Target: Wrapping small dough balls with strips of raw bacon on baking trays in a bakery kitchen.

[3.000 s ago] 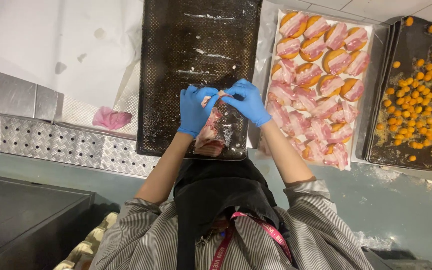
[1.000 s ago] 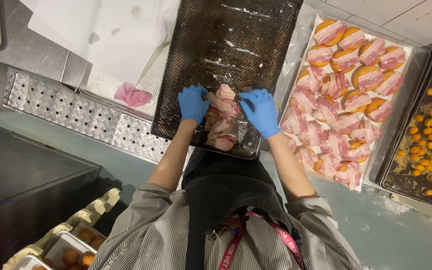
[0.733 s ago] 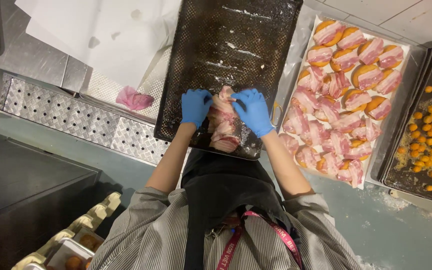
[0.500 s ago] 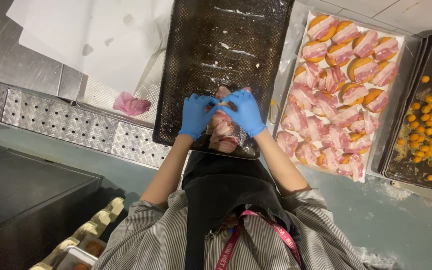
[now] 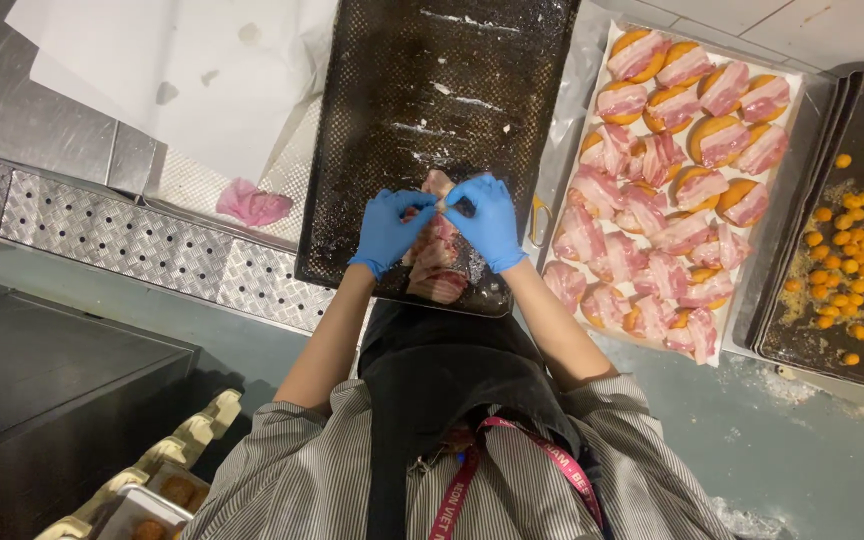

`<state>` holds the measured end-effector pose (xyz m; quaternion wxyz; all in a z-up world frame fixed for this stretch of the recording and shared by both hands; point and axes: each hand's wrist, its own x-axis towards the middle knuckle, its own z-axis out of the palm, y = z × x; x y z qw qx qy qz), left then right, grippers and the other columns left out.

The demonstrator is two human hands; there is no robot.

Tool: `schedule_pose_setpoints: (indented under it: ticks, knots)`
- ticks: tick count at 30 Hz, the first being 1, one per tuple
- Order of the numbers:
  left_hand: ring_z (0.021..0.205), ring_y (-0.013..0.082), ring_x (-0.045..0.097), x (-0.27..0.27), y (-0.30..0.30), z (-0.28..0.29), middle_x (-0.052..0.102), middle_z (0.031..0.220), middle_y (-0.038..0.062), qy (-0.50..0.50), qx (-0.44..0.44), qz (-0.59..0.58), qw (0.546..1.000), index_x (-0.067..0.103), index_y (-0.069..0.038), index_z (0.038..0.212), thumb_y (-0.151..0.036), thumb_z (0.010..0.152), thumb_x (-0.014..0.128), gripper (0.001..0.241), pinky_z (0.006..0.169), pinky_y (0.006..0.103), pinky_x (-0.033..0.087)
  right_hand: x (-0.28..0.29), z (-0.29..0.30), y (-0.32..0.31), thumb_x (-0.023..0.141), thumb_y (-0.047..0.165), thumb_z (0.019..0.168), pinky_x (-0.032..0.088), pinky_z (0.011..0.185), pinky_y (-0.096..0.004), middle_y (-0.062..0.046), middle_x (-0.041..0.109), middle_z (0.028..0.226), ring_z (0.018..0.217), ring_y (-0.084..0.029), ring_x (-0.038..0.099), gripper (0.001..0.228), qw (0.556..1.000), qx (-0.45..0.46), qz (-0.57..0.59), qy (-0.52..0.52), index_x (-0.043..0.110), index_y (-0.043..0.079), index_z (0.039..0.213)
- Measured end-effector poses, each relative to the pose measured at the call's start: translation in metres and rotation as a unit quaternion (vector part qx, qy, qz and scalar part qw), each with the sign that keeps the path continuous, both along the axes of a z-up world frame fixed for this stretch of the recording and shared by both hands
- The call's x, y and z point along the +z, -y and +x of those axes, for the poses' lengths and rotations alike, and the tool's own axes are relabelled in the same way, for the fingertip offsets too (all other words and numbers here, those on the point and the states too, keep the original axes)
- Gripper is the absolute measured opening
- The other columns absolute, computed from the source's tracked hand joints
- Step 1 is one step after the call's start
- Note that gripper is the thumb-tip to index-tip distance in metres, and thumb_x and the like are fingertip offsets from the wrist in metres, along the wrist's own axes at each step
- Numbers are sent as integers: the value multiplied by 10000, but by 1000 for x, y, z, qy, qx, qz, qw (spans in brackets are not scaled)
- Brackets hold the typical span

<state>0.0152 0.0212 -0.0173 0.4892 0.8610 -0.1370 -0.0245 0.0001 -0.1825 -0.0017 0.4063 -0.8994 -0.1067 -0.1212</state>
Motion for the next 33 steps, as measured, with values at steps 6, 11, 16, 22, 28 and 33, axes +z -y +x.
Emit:
schedule_pose_setpoints:
  ticks: [6,11,16,22,28,33]
  knots:
    - [716,202,528,5,1,-3,732,763,40,-81,32,29,996,836,-186,1048,-342,881,806,231,718,355,504,-23,-1,-3,884,240,846,494,750,-377,-53,691,775,740,-243,597,134,998,4,-13,-58,814,131,882]
    - [742,203,547,-32,0,-5,745,798,37,-64,42,32,997,836,-202,1071,-344,878,784,245,705,346,514,-38,-11,-9,800,160,869,537,705,-289,-84,762,950,770,-146,668,221,972,7,151,-182,802,104,1083]
    - [774,205,599,-25,4,-7,769,838,40,-56,52,43,996,837,-187,1044,-373,861,802,264,736,341,530,-59,-14,-9,777,148,913,541,733,-264,-93,774,981,824,-112,691,216,955,-11,212,-207,799,78,1116]
    - [778,237,629,-29,8,-11,794,786,46,41,76,67,994,846,-146,906,-330,783,838,222,784,409,495,-74,-17,-6,773,135,897,547,701,-262,-83,766,987,792,-100,685,210,969,-25,169,-179,797,45,1085]
    - [748,228,680,-39,-3,-8,721,810,101,-74,156,-12,985,820,-108,954,-305,833,805,231,719,356,560,-94,-23,19,771,117,912,568,795,-249,-55,794,962,835,-74,698,193,937,-89,255,-222,783,2,1066]
    - [702,194,698,-39,-9,-9,743,794,101,-135,201,-72,968,794,-55,982,-288,871,789,258,670,331,562,-107,-33,53,756,104,919,557,807,-236,-40,770,960,854,-78,690,194,918,-134,299,-223,763,-35,1055]
